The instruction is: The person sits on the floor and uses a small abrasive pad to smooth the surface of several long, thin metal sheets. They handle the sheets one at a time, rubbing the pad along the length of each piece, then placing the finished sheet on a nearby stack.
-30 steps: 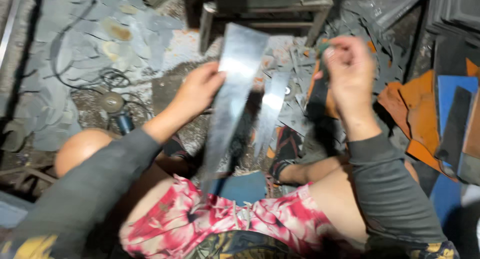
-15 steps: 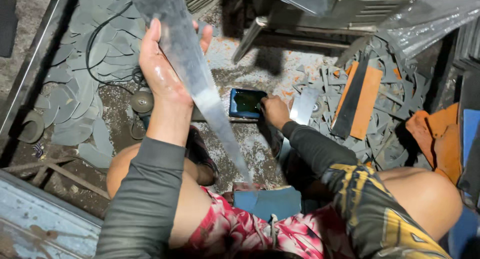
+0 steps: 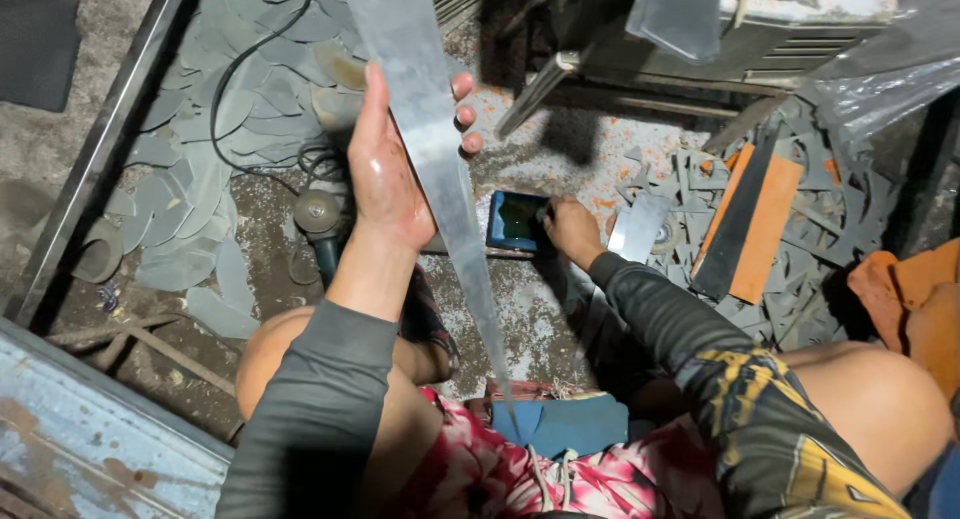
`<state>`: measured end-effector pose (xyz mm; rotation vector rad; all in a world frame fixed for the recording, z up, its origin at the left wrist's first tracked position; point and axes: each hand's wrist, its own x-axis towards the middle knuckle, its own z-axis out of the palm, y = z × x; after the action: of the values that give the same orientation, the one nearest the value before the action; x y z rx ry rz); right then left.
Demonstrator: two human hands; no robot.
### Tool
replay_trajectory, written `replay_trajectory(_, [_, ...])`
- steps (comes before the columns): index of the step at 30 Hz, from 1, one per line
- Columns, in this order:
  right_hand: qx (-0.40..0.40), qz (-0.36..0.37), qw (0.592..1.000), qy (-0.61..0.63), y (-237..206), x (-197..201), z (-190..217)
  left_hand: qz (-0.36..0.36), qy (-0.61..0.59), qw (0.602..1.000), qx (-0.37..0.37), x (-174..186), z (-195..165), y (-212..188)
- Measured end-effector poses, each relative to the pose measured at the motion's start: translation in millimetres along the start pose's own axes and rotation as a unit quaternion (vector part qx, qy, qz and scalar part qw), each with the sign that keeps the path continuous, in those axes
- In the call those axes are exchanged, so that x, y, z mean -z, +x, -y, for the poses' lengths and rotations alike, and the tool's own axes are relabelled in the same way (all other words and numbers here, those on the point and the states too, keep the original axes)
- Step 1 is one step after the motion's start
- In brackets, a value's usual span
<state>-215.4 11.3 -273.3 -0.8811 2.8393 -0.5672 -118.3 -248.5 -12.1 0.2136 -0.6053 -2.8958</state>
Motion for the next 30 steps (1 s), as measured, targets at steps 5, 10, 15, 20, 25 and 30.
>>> replay_trajectory(5, [-0.133,0.031,0.953,0.269,-33.4,40.7,0.0,0.133,0.028,0.991,0.001,-0.8,31.6,-8.1])
replay_trajectory(10, [-0.195,0.034,0.844,0.499,-90.9,138.8,41.2,0.117,-0.137,0.980,0.081,2.7,82.5,-36.7])
replay_trajectory(15, [-0.102,-0.099,0.862,0.487,-134.1,234.6,94.3,0.098,-0.228,0.964,0.101,7.2,134.7,-59.7])
replay_trajectory(20, [0.146,-0.146,0.958,0.199,-165.1,255.4,124.7,0.039,-0.155,0.978,0.132,2.9,175.9,-66.4])
replay_trajectory(25, [0.205,-0.148,0.961,0.110,-166.4,241.8,117.7,0.084,-0.152,0.968,0.179,-6.2,203.1,-67.3])
replay_trajectory(30, [0.152,-0.232,0.958,0.074,-129.1,254.8,76.4,0.139,-0.238,0.931,0.239,-6.4,232.2,-82.0])
